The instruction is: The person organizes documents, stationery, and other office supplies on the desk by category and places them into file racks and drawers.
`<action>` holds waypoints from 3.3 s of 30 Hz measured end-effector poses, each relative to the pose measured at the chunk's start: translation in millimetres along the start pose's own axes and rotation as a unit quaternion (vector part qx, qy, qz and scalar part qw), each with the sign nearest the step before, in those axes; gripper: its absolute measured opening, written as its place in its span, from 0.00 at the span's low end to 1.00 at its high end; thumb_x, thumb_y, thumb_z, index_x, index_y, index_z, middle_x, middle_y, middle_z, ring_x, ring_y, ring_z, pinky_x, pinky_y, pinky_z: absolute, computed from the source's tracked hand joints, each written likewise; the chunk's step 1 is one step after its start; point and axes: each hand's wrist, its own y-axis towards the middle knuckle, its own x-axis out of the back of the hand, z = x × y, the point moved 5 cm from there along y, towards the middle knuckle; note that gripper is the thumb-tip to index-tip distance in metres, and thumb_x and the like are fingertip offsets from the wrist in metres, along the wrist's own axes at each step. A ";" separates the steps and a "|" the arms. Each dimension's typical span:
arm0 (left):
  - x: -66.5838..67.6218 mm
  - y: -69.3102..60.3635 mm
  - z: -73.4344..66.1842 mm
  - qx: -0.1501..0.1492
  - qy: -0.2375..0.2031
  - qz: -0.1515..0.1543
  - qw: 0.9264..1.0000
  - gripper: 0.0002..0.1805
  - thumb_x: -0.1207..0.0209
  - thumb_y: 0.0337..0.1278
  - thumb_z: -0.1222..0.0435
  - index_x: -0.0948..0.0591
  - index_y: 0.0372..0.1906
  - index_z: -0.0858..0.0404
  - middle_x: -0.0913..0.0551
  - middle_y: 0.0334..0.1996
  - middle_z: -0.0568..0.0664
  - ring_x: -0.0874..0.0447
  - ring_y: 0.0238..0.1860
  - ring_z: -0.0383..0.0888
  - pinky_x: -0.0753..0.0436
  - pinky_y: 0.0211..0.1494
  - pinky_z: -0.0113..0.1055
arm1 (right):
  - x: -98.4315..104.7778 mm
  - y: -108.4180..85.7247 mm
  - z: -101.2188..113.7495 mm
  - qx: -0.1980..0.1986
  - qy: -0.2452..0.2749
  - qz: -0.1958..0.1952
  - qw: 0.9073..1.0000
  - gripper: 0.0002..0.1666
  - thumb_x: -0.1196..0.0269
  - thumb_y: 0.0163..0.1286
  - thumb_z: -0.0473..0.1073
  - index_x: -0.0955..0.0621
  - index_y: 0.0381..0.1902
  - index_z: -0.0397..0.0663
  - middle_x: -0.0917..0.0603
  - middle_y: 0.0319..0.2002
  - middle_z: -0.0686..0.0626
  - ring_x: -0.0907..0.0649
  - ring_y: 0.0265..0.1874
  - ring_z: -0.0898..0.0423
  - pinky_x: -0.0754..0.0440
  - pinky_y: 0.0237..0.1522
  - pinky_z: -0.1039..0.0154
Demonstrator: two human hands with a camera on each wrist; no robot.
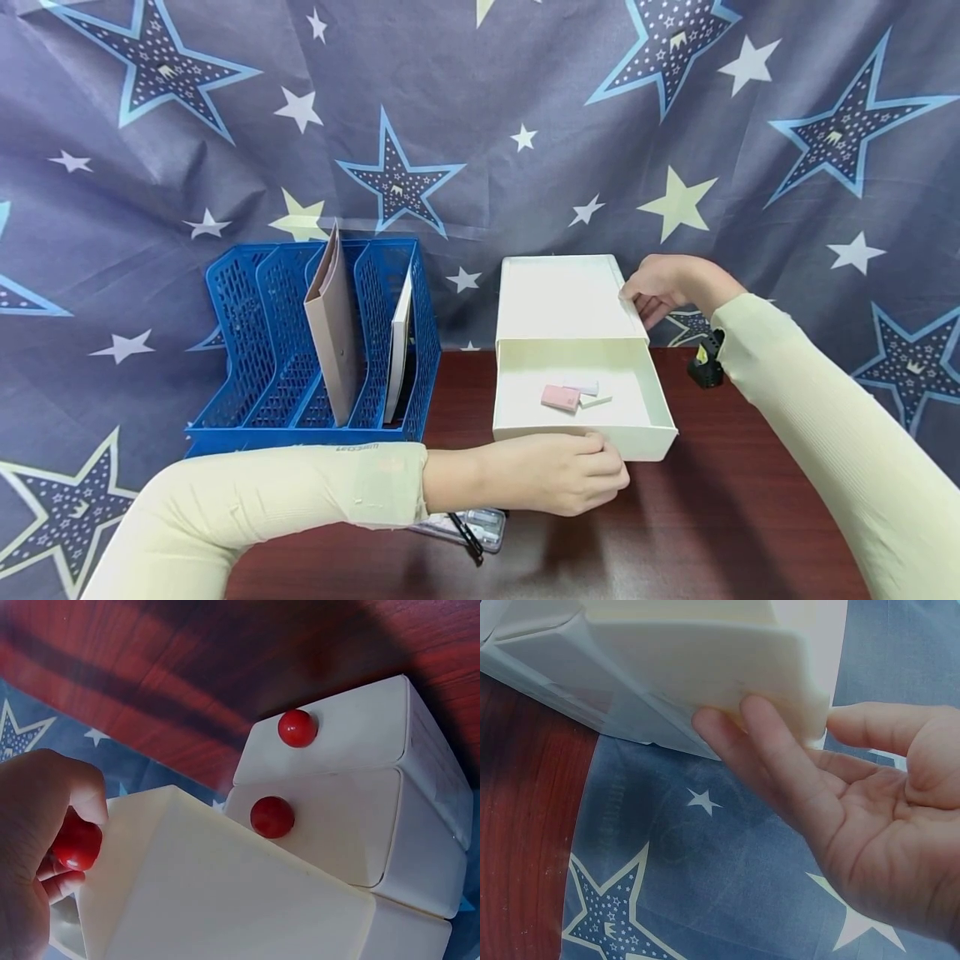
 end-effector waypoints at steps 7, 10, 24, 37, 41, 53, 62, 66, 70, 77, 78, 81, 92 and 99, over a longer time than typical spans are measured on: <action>1.8 -0.8 -1.3 0.011 0.000 -0.009 1.000 0.29 0.71 0.76 0.72 0.19 0.56 0.54 0.22 0.53 0.41 0.25 0.53 0.39 0.27 0.51 0.33 | -1.2 -0.5 -0.1 0.000 0.001 0.000 1.000 0.29 0.50 0.79 0.43 0.31 0.60 0.17 0.14 0.37 0.44 0.13 0.34 0.56 0.11 0.44 0.56; 2.2 -1.3 -1.4 0.013 -0.001 -0.016 1.000 0.29 0.70 0.76 0.72 0.18 0.55 0.53 0.22 0.51 0.41 0.25 0.52 0.40 0.27 0.50 0.33 | -1.7 -0.1 -0.3 0.000 0.000 0.000 1.000 0.29 0.50 0.79 0.43 0.31 0.60 0.17 0.14 0.37 0.44 0.13 0.34 0.56 0.11 0.44 0.56; 0.9 -0.9 6.4 0.030 -0.010 -0.008 0.999 0.29 0.70 0.76 0.72 0.16 0.53 0.51 0.22 0.49 0.39 0.25 0.50 0.38 0.28 0.48 0.31 | -2.3 1.0 -1.1 -0.002 0.005 -0.002 1.000 0.28 0.50 0.79 0.43 0.31 0.60 0.17 0.14 0.37 0.44 0.13 0.34 0.56 0.11 0.44 0.56; -5.5 -3.1 16.6 0.044 -0.015 -0.009 0.999 0.29 0.68 0.78 0.71 0.15 0.54 0.50 0.21 0.50 0.39 0.24 0.52 0.39 0.26 0.50 0.30 | -0.5 0.2 -0.3 0.009 0.002 -0.001 1.000 0.28 0.50 0.78 0.43 0.31 0.59 0.17 0.13 0.38 0.43 0.13 0.34 0.56 0.11 0.43 0.56; -8.4 -2.6 18.0 0.047 -0.015 -0.005 0.999 0.27 0.66 0.78 0.70 0.15 0.54 0.49 0.21 0.50 0.39 0.24 0.52 0.38 0.26 0.51 0.30 | -0.3 -0.5 -0.1 0.009 0.001 -0.005 1.000 0.28 0.49 0.78 0.43 0.30 0.59 0.17 0.13 0.38 0.44 0.13 0.33 0.56 0.11 0.42 0.56; -28.4 -0.8 27.6 0.057 -0.017 0.020 0.998 0.25 0.64 0.79 0.67 0.15 0.56 0.49 0.21 0.53 0.40 0.24 0.54 0.39 0.25 0.54 0.30 | -1.2 -0.3 -0.2 -0.001 0.006 -0.007 1.000 0.28 0.50 0.78 0.43 0.31 0.59 0.17 0.13 0.37 0.44 0.13 0.33 0.56 0.11 0.43 0.56; -37.8 -0.9 35.0 0.060 -0.010 0.037 0.997 0.26 0.64 0.79 0.70 0.17 0.59 0.50 0.21 0.55 0.41 0.24 0.55 0.39 0.25 0.57 0.31 | -1.0 0.7 -1.6 -0.002 0.009 -0.005 1.000 0.28 0.50 0.79 0.43 0.31 0.60 0.17 0.13 0.37 0.44 0.12 0.34 0.56 0.11 0.44 0.55; -43.0 -0.5 37.2 0.064 -0.011 0.042 0.997 0.24 0.62 0.79 0.67 0.16 0.57 0.49 0.21 0.56 0.41 0.25 0.55 0.39 0.25 0.56 0.32 | -0.8 0.9 -1.5 0.000 0.009 -0.007 1.000 0.27 0.50 0.80 0.43 0.31 0.60 0.18 0.13 0.37 0.44 0.13 0.34 0.56 0.11 0.44 0.54; -47.1 -0.7 40.1 0.068 -0.015 0.039 0.997 0.24 0.62 0.78 0.68 0.15 0.56 0.50 0.21 0.55 0.42 0.25 0.54 0.40 0.25 0.55 0.32 | -0.5 0.8 -0.7 0.003 0.011 -0.007 1.000 0.26 0.50 0.79 0.42 0.29 0.58 0.18 0.13 0.36 0.45 0.13 0.34 0.56 0.11 0.44 0.55; -56.3 -1.4 46.6 0.074 -0.016 0.049 0.996 0.25 0.64 0.78 0.71 0.18 0.61 0.54 0.21 0.53 0.43 0.24 0.54 0.40 0.25 0.57 0.31 | -1.0 -0.4 -0.5 0.008 0.018 -0.001 1.000 0.25 0.51 0.79 0.42 0.29 0.57 0.18 0.13 0.35 0.46 0.13 0.34 0.56 0.11 0.45 0.55; -58.1 -1.4 47.3 0.074 -0.016 0.050 0.996 0.25 0.64 0.78 0.71 0.18 0.60 0.54 0.21 0.52 0.43 0.24 0.53 0.40 0.25 0.57 0.32 | -1.2 -0.5 -0.7 0.007 0.019 -0.002 1.000 0.25 0.51 0.79 0.42 0.29 0.57 0.19 0.13 0.35 0.46 0.13 0.34 0.56 0.12 0.45 0.55; -63.2 -0.8 48.6 0.076 -0.018 0.050 0.996 0.25 0.64 0.77 0.72 0.16 0.56 0.53 0.21 0.51 0.43 0.24 0.52 0.40 0.25 0.57 0.32 | -2.0 0.0 -1.4 0.006 0.022 0.000 1.000 0.25 0.51 0.79 0.42 0.29 0.57 0.18 0.13 0.35 0.46 0.13 0.34 0.56 0.12 0.44 0.55; -70.1 1.5 52.0 0.081 -0.017 0.059 0.995 0.23 0.61 0.77 0.70 0.16 0.56 0.53 0.21 0.51 0.43 0.24 0.53 0.41 0.25 0.61 0.34 | -1.7 -0.4 -0.9 0.008 0.014 -0.004 1.000 0.26 0.51 0.79 0.42 0.29 0.57 0.18 0.13 0.35 0.45 0.12 0.34 0.56 0.12 0.45 0.55; -74.0 1.1 53.2 0.085 -0.015 0.061 0.994 0.22 0.60 0.79 0.69 0.17 0.59 0.54 0.20 0.53 0.44 0.24 0.55 0.41 0.25 0.62 0.34 | -3.0 0.1 -1.6 0.008 0.012 -0.003 1.000 0.27 0.50 0.79 0.43 0.29 0.58 0.18 0.12 0.36 0.45 0.12 0.34 0.56 0.11 0.44 0.55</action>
